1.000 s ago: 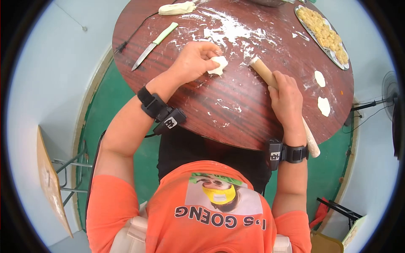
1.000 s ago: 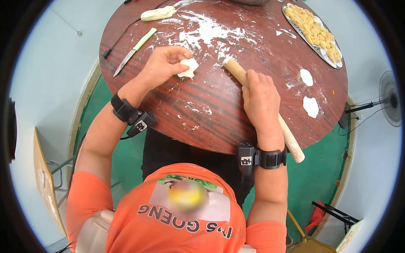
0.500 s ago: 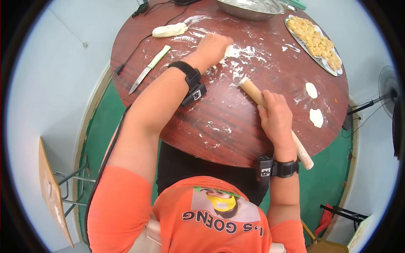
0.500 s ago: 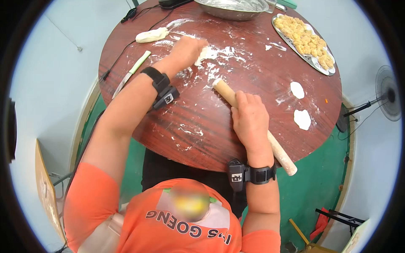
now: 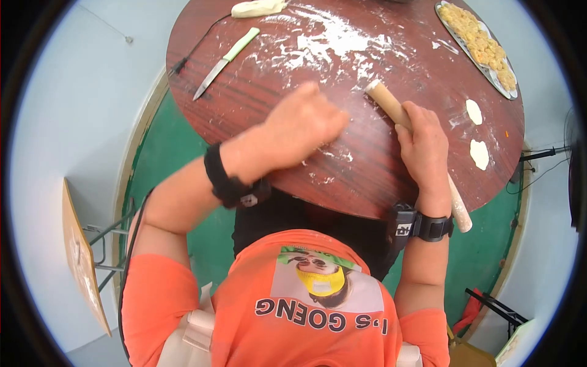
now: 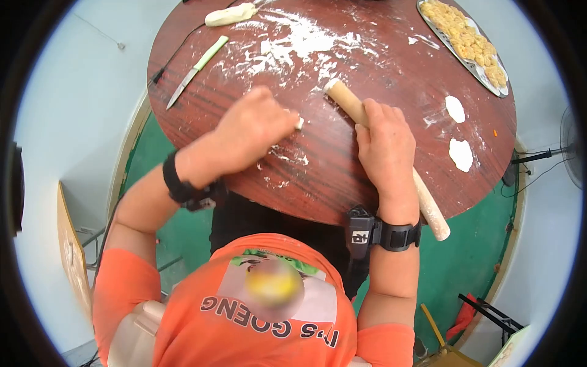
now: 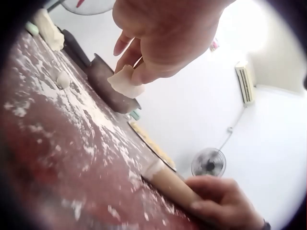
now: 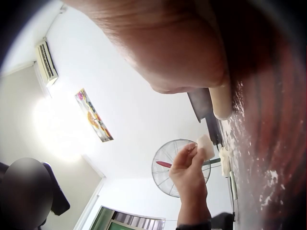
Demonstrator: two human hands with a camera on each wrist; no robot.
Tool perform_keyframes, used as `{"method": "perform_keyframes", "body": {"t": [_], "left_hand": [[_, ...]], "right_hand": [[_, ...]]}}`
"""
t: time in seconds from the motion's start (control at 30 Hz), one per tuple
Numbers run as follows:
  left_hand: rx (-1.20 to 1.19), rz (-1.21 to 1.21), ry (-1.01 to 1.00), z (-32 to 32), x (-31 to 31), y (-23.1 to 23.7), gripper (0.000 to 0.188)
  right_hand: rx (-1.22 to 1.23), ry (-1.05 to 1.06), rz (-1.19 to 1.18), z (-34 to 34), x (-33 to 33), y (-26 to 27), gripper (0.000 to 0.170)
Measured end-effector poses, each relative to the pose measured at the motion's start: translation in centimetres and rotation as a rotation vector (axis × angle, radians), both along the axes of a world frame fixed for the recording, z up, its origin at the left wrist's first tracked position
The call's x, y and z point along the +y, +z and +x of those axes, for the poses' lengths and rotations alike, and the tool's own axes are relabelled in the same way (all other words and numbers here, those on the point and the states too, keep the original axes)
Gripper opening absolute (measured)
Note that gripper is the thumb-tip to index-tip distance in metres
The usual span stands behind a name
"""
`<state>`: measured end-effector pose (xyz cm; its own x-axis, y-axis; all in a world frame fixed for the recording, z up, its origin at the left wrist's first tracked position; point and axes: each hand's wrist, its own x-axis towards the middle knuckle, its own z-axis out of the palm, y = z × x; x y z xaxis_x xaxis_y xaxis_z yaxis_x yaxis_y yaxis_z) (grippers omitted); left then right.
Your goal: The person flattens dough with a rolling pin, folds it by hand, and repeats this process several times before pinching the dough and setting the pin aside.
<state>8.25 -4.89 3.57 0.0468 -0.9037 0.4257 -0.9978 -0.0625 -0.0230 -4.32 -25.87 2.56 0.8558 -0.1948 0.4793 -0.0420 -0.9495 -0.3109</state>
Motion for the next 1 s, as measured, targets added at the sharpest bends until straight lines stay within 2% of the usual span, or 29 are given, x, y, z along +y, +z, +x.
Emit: {"method": "perform_keyframes", "body": {"t": [0.07, 0.13, 0.2, 0.47, 0.53, 0.67, 0.73, 0.77, 0.8, 0.87, 0.9, 1.0], "left_hand": [[-0.131, -0.124, 0.029, -3.1, 1.1, -1.3, 0.018], [-0.048, -0.083, 0.052, -4.9, 2.9, -1.3, 0.02], [0.124, -0.093, 0.134, -6.0, 4.1, -1.5, 0.036], [0.237, -0.068, 0.184, -7.6, 5.3, -2.5, 0.058], [0.258, -0.083, 0.192, -8.3, 5.2, -2.7, 0.062], [0.247, -0.112, 0.19, -8.6, 5.7, -3.6, 0.065], [0.209, -0.143, 0.161, -8.5, 5.9, -4.0, 0.062], [0.219, -0.148, 0.165, -8.5, 5.9, -4.1, 0.062], [0.206, -0.137, 0.165, -8.5, 5.9, -4.3, 0.062], [0.198, -0.125, 0.169, -8.5, 5.9, -4.3, 0.062], [0.209, -0.121, 0.166, -8.4, 5.9, -4.2, 0.062], [0.22, -0.12, 0.157, -8.4, 5.8, -3.9, 0.064]], "right_hand": [[0.033, 0.007, -0.013, 0.0, 0.2, 0.2, 0.029], [0.022, 0.026, -0.027, 0.2, 0.4, 0.3, 0.029], [0.051, 0.037, -0.058, 0.7, 1.1, 0.7, 0.029], [0.104, 0.113, -0.1, 2.3, 2.6, 0.9, 0.028], [0.147, 0.186, 0.182, 1.4, 2.7, 1.3, 0.031], [0.198, 0.227, 0.22, -1.3, 5.6, 2.7, 0.036], [0.195, 0.316, 0.15, -1.9, 6.6, 2.7, 0.039], [0.225, 0.347, 0.064, -2.1, 6.5, 1.8, 0.052], [0.234, 0.351, 0.061, -1.9, 6.8, 1.7, 0.052], [0.262, 0.17, -0.35, -1.3, 7.8, 1.4, 0.069], [0.319, 0.144, -0.334, -0.8, 6.9, 1.0, 0.079], [0.28, 0.141, -0.283, 1.2, 5.2, 0.8, 0.078]]}}
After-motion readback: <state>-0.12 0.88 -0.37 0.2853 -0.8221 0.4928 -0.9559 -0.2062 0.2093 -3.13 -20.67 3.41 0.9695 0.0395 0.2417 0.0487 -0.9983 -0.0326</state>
